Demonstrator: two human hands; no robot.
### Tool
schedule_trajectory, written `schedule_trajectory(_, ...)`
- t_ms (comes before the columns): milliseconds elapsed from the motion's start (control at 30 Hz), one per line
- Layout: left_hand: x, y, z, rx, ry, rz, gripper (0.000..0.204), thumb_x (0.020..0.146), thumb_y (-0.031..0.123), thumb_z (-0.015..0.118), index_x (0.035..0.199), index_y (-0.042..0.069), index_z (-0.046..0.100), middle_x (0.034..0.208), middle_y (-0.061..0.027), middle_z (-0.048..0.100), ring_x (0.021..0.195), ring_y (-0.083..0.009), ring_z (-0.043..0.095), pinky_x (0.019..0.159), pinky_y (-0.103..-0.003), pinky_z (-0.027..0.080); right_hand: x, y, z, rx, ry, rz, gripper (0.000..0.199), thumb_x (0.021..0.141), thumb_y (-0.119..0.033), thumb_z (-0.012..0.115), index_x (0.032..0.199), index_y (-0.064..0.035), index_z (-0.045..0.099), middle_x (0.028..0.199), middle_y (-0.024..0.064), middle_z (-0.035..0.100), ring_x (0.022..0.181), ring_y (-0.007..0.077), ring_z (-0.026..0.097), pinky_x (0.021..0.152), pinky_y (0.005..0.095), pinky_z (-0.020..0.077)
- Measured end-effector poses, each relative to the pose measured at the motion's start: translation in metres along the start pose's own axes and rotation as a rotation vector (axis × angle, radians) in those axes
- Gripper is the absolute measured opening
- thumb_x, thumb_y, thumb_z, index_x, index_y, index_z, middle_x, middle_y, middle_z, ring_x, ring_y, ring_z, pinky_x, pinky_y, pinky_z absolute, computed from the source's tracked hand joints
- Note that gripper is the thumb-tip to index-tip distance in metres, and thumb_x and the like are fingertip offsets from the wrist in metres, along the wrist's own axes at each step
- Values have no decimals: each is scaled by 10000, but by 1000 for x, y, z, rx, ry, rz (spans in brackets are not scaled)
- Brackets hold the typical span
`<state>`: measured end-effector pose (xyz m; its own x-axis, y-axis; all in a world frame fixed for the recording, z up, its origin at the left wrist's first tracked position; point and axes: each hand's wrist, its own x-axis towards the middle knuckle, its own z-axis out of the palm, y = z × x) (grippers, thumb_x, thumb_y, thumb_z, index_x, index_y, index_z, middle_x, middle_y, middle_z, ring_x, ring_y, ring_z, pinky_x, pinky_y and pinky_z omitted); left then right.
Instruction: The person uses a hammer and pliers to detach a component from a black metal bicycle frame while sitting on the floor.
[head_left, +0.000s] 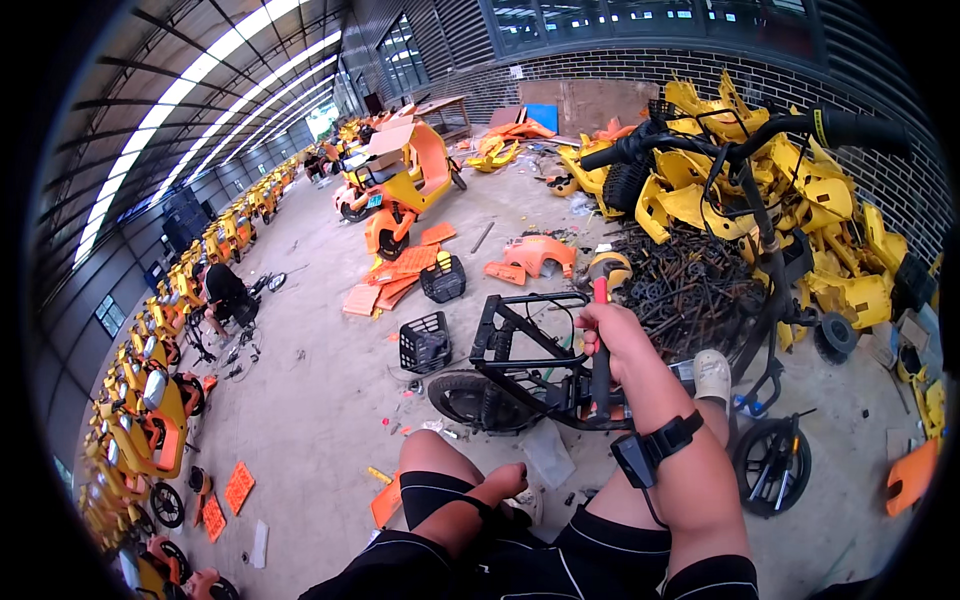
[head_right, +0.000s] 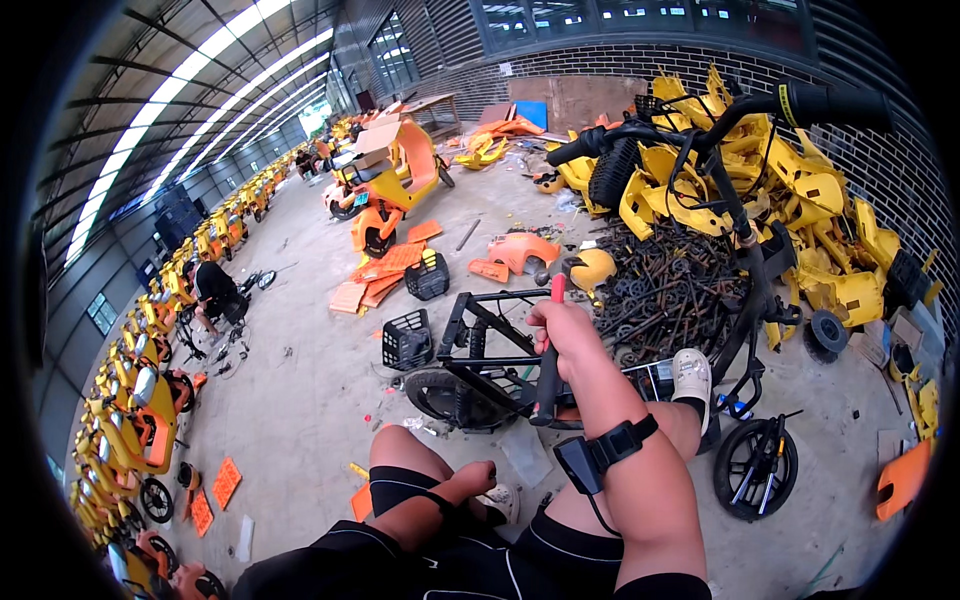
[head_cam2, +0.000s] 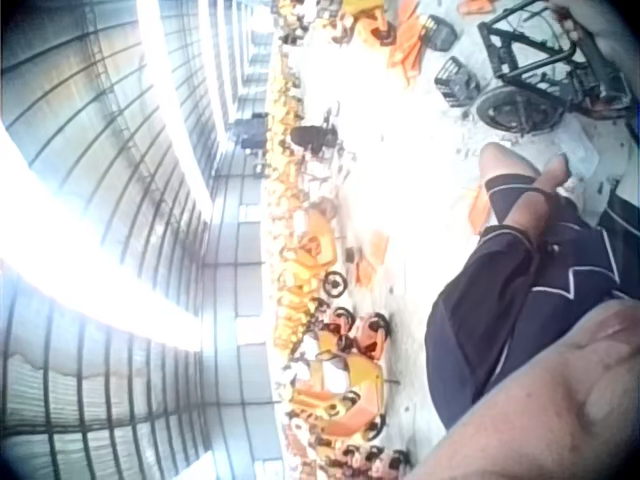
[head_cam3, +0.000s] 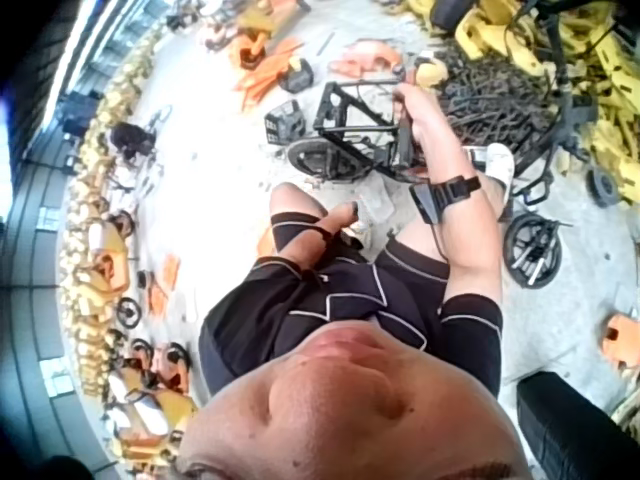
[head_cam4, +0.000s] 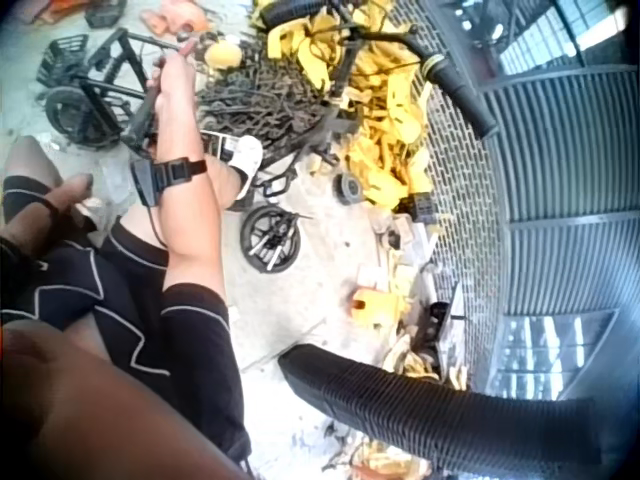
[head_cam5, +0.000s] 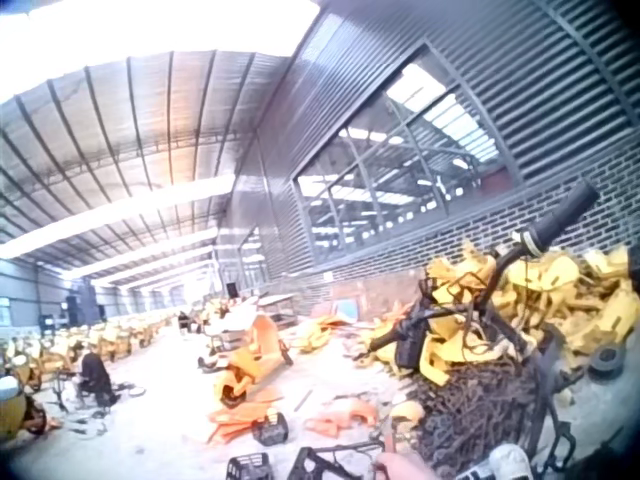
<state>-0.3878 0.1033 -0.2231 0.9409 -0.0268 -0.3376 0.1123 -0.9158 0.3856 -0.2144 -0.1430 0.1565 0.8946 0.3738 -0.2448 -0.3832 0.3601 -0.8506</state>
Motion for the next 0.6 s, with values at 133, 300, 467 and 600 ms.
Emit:
schedule_trajectory(133,-16,-22,-8,-78,113,-73,257,823,239,663,981,37,685,905,-187,718,854,-391,685,787,-445,547,7,3,6,25,-34,26,87,837,-63,584,900,-6,562,801,80,596,533,107,482,445,282,439)
schedule_trajectory(300,-24,-8,-32,-455,234,-30,246,882,191,651,1029,-6,647,846,-125,727,746,-198,698,664,-327,553,0,12,3,-119,-49,12,92,845,-78,570,884,5,560,771,79,592,530,119,486,437,284,433)
schedule_trajectory(467,-17,21,-68,-752,396,-8,223,975,175,601,1093,-12,571,853,-81,711,677,-131,630,603,-297,522,-13,16,-12,-186,-69,53,127,857,-114,579,894,6,558,772,74,594,529,118,488,421,287,421)
schedule_trajectory(600,1,65,-106,-756,514,182,206,1004,167,586,1103,-7,536,846,-74,677,725,-115,617,664,-267,506,-34,4,-30,-194,-46,32,110,863,-116,585,913,-32,534,777,44,589,530,97,483,421,265,415)
